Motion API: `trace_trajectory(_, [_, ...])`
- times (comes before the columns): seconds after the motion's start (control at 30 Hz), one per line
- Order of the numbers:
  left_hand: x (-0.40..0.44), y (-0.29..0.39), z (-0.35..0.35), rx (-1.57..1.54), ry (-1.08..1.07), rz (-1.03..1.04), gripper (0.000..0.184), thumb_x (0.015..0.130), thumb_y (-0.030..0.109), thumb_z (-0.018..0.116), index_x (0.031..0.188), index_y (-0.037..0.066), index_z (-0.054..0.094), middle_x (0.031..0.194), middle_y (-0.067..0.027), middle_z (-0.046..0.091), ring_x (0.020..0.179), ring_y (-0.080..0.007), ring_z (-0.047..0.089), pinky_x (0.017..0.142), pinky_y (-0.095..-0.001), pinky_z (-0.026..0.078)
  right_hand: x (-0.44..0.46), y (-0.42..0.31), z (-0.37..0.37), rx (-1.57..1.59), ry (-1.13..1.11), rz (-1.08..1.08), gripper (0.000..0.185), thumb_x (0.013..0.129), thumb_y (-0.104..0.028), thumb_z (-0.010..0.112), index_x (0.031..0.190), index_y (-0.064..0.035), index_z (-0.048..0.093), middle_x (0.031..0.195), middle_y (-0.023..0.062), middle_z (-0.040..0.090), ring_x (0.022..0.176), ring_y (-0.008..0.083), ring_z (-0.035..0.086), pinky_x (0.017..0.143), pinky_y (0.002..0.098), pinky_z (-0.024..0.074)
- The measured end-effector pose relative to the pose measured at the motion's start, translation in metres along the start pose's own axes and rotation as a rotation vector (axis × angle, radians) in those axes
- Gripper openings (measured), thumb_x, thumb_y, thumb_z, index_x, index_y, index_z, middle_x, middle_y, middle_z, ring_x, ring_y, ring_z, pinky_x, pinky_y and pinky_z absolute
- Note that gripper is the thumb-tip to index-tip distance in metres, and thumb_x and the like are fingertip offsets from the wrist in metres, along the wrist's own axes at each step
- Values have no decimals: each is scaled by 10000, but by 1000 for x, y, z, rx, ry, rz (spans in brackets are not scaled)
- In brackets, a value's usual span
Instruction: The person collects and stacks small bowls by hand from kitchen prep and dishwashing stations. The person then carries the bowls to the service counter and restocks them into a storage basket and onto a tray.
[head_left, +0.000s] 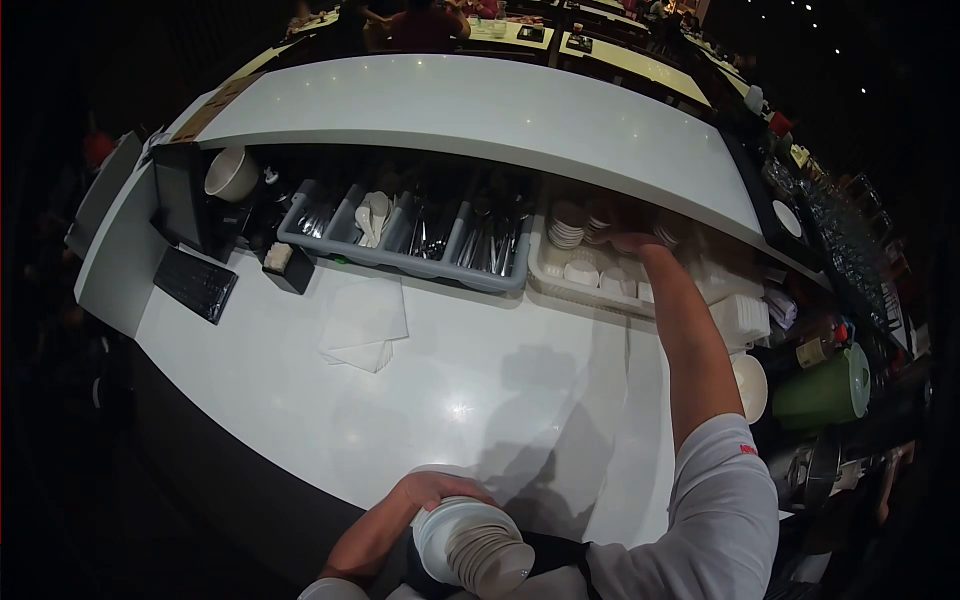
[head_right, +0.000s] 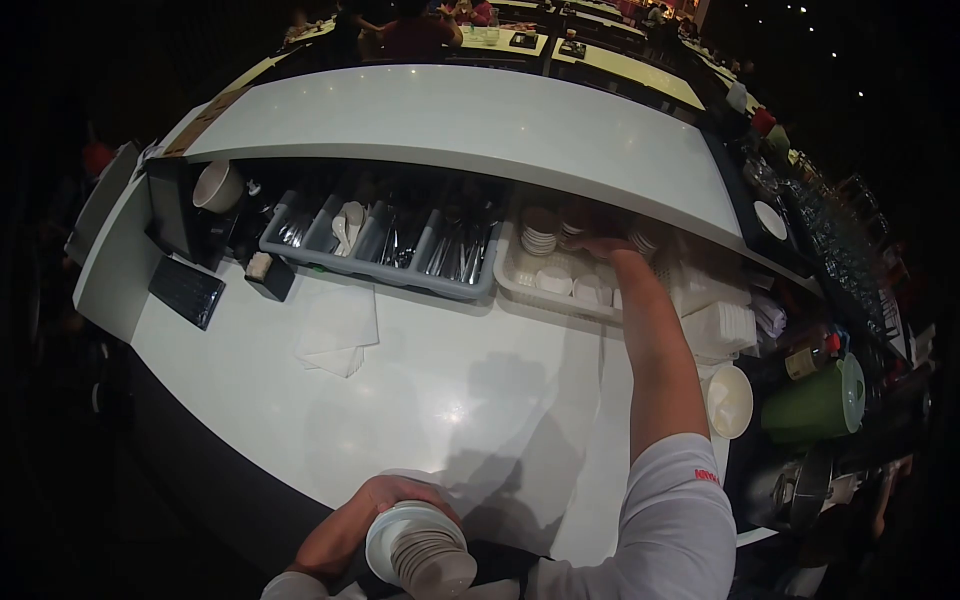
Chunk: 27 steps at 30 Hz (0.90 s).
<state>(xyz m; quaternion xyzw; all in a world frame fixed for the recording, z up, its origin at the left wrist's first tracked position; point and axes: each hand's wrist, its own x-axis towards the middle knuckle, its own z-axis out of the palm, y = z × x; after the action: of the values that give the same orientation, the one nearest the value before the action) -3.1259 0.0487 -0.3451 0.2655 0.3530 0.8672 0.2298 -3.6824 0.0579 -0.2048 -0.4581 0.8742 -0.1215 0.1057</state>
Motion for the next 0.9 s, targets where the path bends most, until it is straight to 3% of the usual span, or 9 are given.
trace_trajectory(0.23, [-1,-1,3,-71,11,-23,1146,618,705,755,1364,-110,451,1423,-247,456,1319,-362,435,1133,-443,263,-10,-13,14,-200,125,-36,929,737,-586,696,1495,-194,328,1549,162,283,1443,321,240,1171,444,234])
trace_trajectory(0.33, [-4,-3,2,-44,18,-28,1152,620,718,746,1362,-112,451,1420,-248,459,1317,-364,438,1129,-445,271,0,-18,4,-308,1,-79,933,754,-604,668,1514,-215,294,1571,162,238,1459,318,203,1184,450,205])
trace_trajectory(0.53, [7,16,7,76,-8,-15,1165,639,778,684,1339,-126,467,1397,-259,477,1293,-379,459,1111,-451,294,-17,-22,6,-433,101,-119,761,804,-481,640,1458,-184,392,1538,177,292,1444,315,231,1177,465,206])
trace_trajectory(0.63, [16,31,16,-1,6,2,1155,623,745,730,1319,-141,476,1345,-301,507,1236,-382,522,1054,-461,372,-24,-9,13,-513,445,-288,658,797,-429,651,1358,-117,508,1429,185,457,1339,338,410,1113,471,315])
trace_trajectory(0.73, [5,15,1,107,-34,-10,1111,654,729,721,1309,-138,490,1351,-289,509,1234,-387,519,1057,-475,368,-43,-18,-7,-257,100,121,534,805,-330,693,1244,-44,587,1258,186,601,1176,372,559,1011,462,425])
trace_trajectory(0.8, [-16,0,-2,25,173,-126,1132,586,666,809,1324,-128,480,1374,-267,499,1267,-370,493,1090,-474,341,-105,-64,-8,305,714,-191,354,823,-201,709,1097,9,635,1008,132,684,954,304,655,886,384,493])
trace_trajectory(0.87, [-26,-13,-7,-46,272,-162,1177,525,650,854,1329,-124,478,1391,-252,490,1289,-353,474,1114,-465,314,-192,-141,-33,898,307,-217,273,841,-135,704,1042,30,621,919,97,656,903,210,633,849,313,480])
trace_trajectory(0.9, [-25,-18,-11,-68,263,-148,1204,499,666,854,1326,-125,481,1395,-248,486,1295,-345,468,1122,-456,301,-239,-176,-39,950,180,-224,251,838,-170,704,975,26,628,874,68,636,864,146,594,830,263,454])
